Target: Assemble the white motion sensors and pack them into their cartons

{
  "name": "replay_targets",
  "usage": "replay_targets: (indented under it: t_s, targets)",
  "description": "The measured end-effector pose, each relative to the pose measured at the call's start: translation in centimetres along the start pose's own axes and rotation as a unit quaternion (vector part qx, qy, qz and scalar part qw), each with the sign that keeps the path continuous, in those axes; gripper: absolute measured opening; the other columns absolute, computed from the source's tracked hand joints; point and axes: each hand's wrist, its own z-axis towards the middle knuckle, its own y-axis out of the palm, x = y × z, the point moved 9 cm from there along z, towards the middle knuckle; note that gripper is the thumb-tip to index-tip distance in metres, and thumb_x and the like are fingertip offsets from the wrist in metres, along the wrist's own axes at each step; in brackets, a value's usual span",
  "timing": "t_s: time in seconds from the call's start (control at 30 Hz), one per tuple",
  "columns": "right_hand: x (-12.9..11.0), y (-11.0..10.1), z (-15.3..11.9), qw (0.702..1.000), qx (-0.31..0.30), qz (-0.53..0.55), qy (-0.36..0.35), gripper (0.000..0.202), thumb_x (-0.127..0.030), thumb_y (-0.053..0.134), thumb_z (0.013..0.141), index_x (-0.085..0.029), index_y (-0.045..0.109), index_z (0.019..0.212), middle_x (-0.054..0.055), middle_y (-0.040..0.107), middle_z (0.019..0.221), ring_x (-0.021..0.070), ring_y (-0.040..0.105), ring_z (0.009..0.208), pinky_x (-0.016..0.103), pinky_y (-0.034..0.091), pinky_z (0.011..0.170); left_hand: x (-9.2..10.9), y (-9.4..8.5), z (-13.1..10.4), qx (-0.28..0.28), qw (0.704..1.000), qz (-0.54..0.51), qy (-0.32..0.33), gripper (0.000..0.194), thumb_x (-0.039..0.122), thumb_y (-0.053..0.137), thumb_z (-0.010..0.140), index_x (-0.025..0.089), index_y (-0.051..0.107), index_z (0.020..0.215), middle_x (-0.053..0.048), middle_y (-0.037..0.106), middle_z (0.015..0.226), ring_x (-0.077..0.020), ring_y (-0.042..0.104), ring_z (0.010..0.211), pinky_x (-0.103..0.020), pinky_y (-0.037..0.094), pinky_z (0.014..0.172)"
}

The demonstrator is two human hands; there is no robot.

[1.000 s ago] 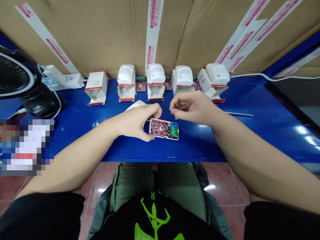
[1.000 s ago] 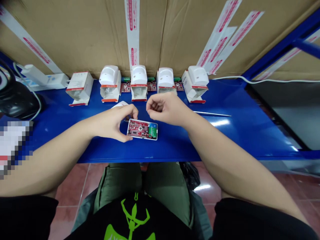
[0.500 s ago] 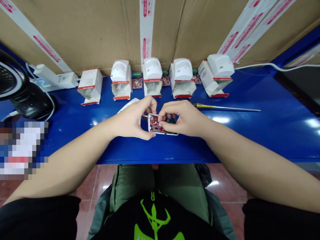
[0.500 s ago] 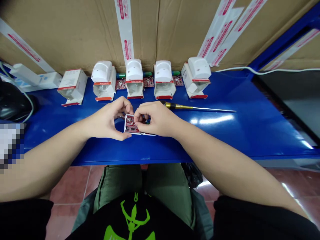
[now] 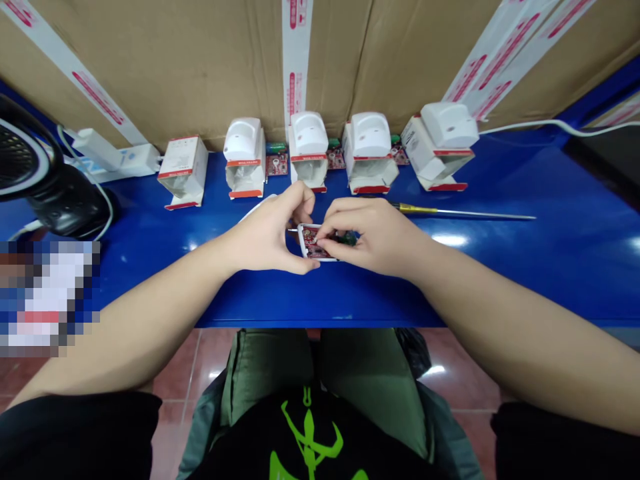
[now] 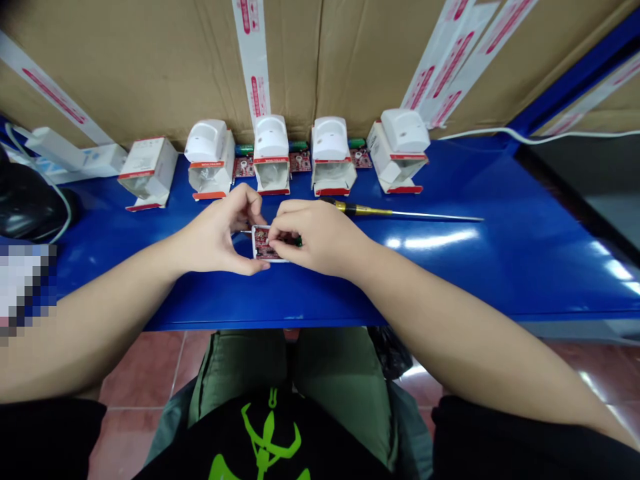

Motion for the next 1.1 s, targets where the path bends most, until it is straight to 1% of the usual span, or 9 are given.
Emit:
replay_targets:
  t_s: [0.13, 0.27, 0.43, 0.6, 0.9, 1.1]
  targets:
    - [-0.59, -0.09, -0.31, 0.998, -0.011, -0.065, -0.022, 0.025, -0.024, 0.06, 0.105, -0.018, 0.082, 0.096, 0.008, 0.079, 0.098, 0.017, 0.069, 0.082, 0.031, 0.052, 0.076, -0.35, -0.09, 0.12, 0.004, 1.0, -0.009, -0.004, 0.063, 0.036, 0.097, 0.067, 0.027, 0.044, 0.101, 0.003, 0.063, 0.092, -0.0187, 0.069, 0.085, -0.031, 0.059, 0.073]
    - [-0.53, -0.08, -0.43, 0.996, -0.011, -0.083, -0.019, 0.026, -0.024, 0.057, 0.105, -0.017, 0.081, 0.096, 0.008, 0.078, 0.098, 0.0172, 0.069, 0.082, 0.031, 0.05, 0.075, -0.57, -0.01, 0.19, 0.003, 1.0, -0.015, -0.007, 0.063, 0.036, 0.096, 0.067, 0.027, 0.043, 0.101, 0.003, 0.063, 0.093, -0.0182, 0.069, 0.086, -0.031, 0.059, 0.073]
    - [0.0, 0.06, -0.26, 0.997, -0.01, -0.075, 0.001, 0.022, -0.023, 0.059, 0.101, -0.018, 0.079, 0.092, 0.008, 0.076, 0.095, 0.0186, 0.069, 0.083, 0.032, 0.048, 0.074, -0.52, 0.03, 0.24, 0.005, 1.0, -0.009, -0.006, 0.063, 0.036, 0.097, 0.067, 0.027, 0.044, 0.101, 0.004, 0.064, 0.093, -0.0174, 0.069, 0.085, -0.031, 0.058, 0.075]
    - [0.32, 0.12, -0.12, 0.999, -0.008, -0.051, 0.017, 0.017, -0.021, 0.061, 0.097, -0.018, 0.075, 0.088, 0.006, 0.072, 0.089, 0.0166, 0.065, 0.078, 0.03, 0.048, 0.072, -0.43, 0.1, 0.26, 0.003, 1.0, -0.012, -0.006, 0.064, 0.038, 0.098, 0.067, 0.028, 0.045, 0.101, 0.003, 0.065, 0.091, -0.0191, 0.07, 0.084, -0.033, 0.058, 0.074]
    - [-0.11, 0.15, -0.11, 0.998, 0.009, -0.06, 0.001, 0.015, -0.021, 0.061, 0.095, -0.017, 0.072, 0.086, 0.004, 0.065, 0.084, 0.0139, 0.058, 0.07, 0.029, 0.045, 0.066, -0.34, 0.18, 0.21, -0.002, 1.0, -0.002, -0.003, 0.062, 0.038, 0.096, 0.069, 0.028, 0.045, 0.101, 0.002, 0.065, 0.092, -0.0205, 0.069, 0.085, -0.034, 0.06, 0.075]
    - [-0.03, 0.2, -0.07, 0.999, 0.012, -0.044, 0.004, 0.012, -0.02, 0.062, 0.095, -0.017, 0.07, 0.086, 0.004, 0.065, 0.084, 0.0141, 0.057, 0.071, 0.029, 0.046, 0.067, -0.19, 0.19, 0.18, -0.003, 1.0, -0.003, 0.004, 0.061, 0.037, 0.096, 0.069, 0.027, 0.045, 0.101, 0.001, 0.066, 0.096, -0.0191, 0.067, 0.083, -0.034, 0.059, 0.074]
